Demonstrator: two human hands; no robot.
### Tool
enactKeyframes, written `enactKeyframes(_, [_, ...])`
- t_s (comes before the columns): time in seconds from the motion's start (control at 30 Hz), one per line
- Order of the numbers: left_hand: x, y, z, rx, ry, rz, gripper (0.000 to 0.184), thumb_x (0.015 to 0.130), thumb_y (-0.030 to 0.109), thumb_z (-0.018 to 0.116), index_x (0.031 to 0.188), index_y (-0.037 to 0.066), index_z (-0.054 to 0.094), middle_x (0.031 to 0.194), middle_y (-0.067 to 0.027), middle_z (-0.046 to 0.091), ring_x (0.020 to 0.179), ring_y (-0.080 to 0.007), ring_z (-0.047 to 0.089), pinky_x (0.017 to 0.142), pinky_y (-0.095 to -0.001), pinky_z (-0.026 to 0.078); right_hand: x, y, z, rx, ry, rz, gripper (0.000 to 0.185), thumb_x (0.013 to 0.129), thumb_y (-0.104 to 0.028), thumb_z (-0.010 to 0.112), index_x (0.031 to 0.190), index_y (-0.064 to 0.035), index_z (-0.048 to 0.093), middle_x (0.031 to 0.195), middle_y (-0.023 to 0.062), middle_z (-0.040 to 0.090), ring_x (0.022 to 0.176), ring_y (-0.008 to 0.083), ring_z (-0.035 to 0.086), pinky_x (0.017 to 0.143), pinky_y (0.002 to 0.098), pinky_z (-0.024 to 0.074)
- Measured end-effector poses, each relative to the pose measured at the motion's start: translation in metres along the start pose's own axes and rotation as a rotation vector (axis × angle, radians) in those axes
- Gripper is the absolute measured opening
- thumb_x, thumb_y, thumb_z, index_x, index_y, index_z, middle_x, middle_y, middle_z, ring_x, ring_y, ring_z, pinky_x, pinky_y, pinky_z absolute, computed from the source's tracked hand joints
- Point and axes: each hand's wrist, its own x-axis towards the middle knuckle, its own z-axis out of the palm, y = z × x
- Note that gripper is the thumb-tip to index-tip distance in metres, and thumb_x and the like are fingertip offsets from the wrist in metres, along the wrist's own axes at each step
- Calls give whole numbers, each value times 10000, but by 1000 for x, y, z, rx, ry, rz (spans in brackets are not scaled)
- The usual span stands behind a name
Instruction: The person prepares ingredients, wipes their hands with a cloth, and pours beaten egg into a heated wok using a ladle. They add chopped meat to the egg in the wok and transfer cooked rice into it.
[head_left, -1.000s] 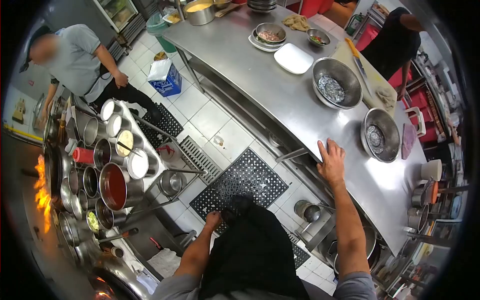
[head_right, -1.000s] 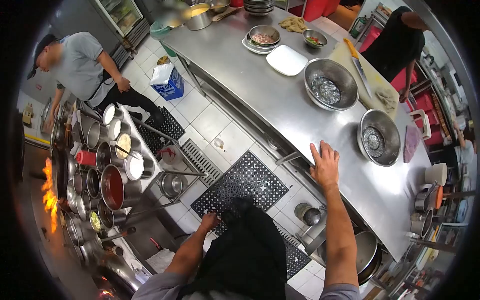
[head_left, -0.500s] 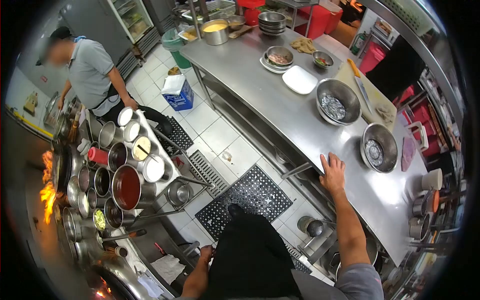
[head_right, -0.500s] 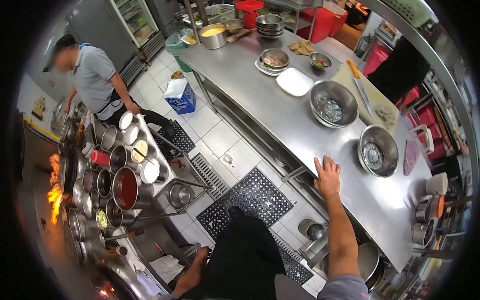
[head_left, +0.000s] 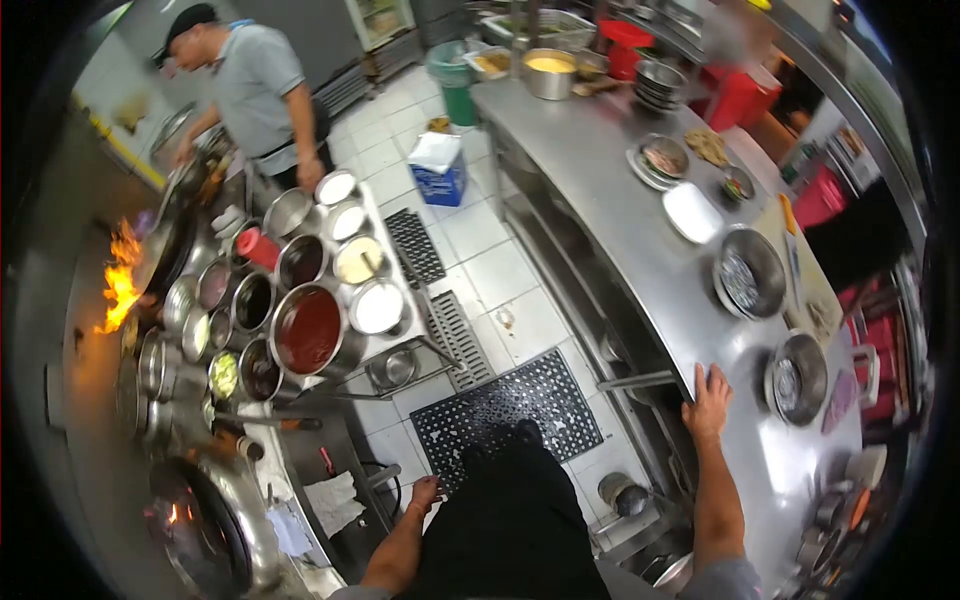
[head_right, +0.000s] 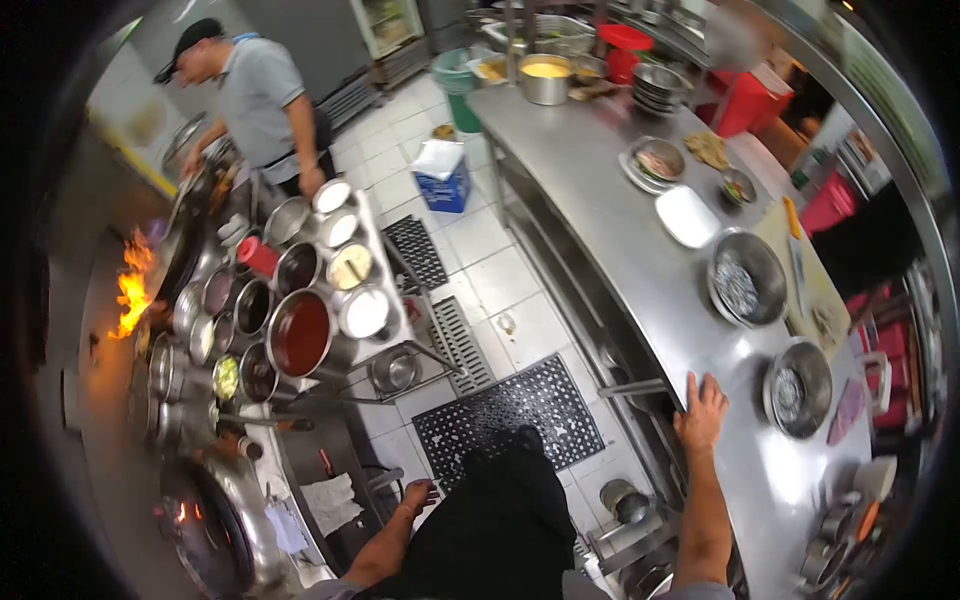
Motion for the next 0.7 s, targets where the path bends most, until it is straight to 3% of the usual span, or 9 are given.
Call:
enactKeyframes(0.13, [-12, -14, 1, -69, 77, -25, 223, 914, 222, 500, 952, 29, 605, 789, -59, 594, 589, -170, 592, 430, -286, 433, 0, 5, 6, -19, -50, 10, 918, 579, -105, 768, 1397, -109, 351, 1393, 205, 339, 1292, 363, 326, 1048, 501, 261])
enactKeyframes(0.17, [-19, -16, 4, -105, 123, -25, 225, 905, 239, 512, 876, 35, 605, 726, -56, 585, 531, -164, 556, 414, -283, 406, -1, 5, 9, -34, -51, 10, 936, 579, -103, 768, 1408, -111, 335, 1399, 208, 335, 1293, 366, 323, 1049, 501, 258])
enactKeyframes(0.3, [-30, -38, 7, -168, 161, -73, 247, 891, 270, 529, 847, 48, 628, 605, -56, 558, 502, -152, 540, 426, -286, 415, 1, 8, 13, -75, -58, 13, 985, 578, -105, 768, 1438, -118, 287, 1414, 214, 320, 1294, 373, 319, 1058, 499, 244])
enactKeyframes(0.4, [-40, -57, 20, -76, 256, -60, 264, 896, 282, 529, 849, 43, 628, 634, -64, 578, 510, -152, 547, 425, -290, 415, 2, 5, 8, -94, -83, 11, 988, 583, -104, 767, 1441, -114, 277, 1417, 228, 307, 1295, 378, 317, 1061, 495, 246])
enactKeyframes(0.47, [-51, -68, 33, -184, 286, -33, 278, 898, 283, 516, 820, 42, 631, 645, -62, 587, 532, -161, 562, 441, -289, 428, 3, 5, 7, -109, -107, 4, 981, 596, -104, 764, 1442, -106, 268, 1425, 240, 284, 1296, 390, 315, 1062, 492, 256])
enactKeyframes(0.53, [-59, -79, 42, -194, 297, -14, 296, 903, 291, 509, 811, 41, 637, 640, -52, 581, 553, -161, 570, 459, -287, 439, 2, 8, 10, -159, -112, 20, 1003, 593, -107, 766, 1452, -121, 248, 1441, 210, 280, 1305, 382, 316, 1050, 494, 281])
enactKeyframes(0.57, [-60, -87, 48, -219, 312, -7, 309, 879, 300, 525, 809, 33, 663, 668, -65, 611, 608, -168, 592, 532, -315, 478, 2, 9, 13, -183, -112, 23, 1014, 592, -109, 766, 1456, -128, 238, 1449, 195, 278, 1309, 377, 317, 1043, 495, 293])
enactKeyframes(0.67, [-58, -129, 67, -56, 457, 29, 303, 848, 284, 528, 844, 24, 685, 757, -129, 669, 699, -248, 637, 655, -391, 508, 4, 20, 23, -637, -12, -141, 636, 896, -453, 380, 1465, -198, 259, 1359, 148, 451, 1075, 351, 535, 921, 517, 411])
enactKeyframes(0.7, [-63, -130, 72, 290, 539, 43, 295, 811, 264, 521, 891, 36, 692, 869, -183, 682, 819, -340, 650, 779, -439, 497, 2, 27, 33, -697, 24, -145, 557, 932, -394, 334, 1460, -228, 279, 1373, 110, 450, 1105, 315, 519, 943, 492, 401])
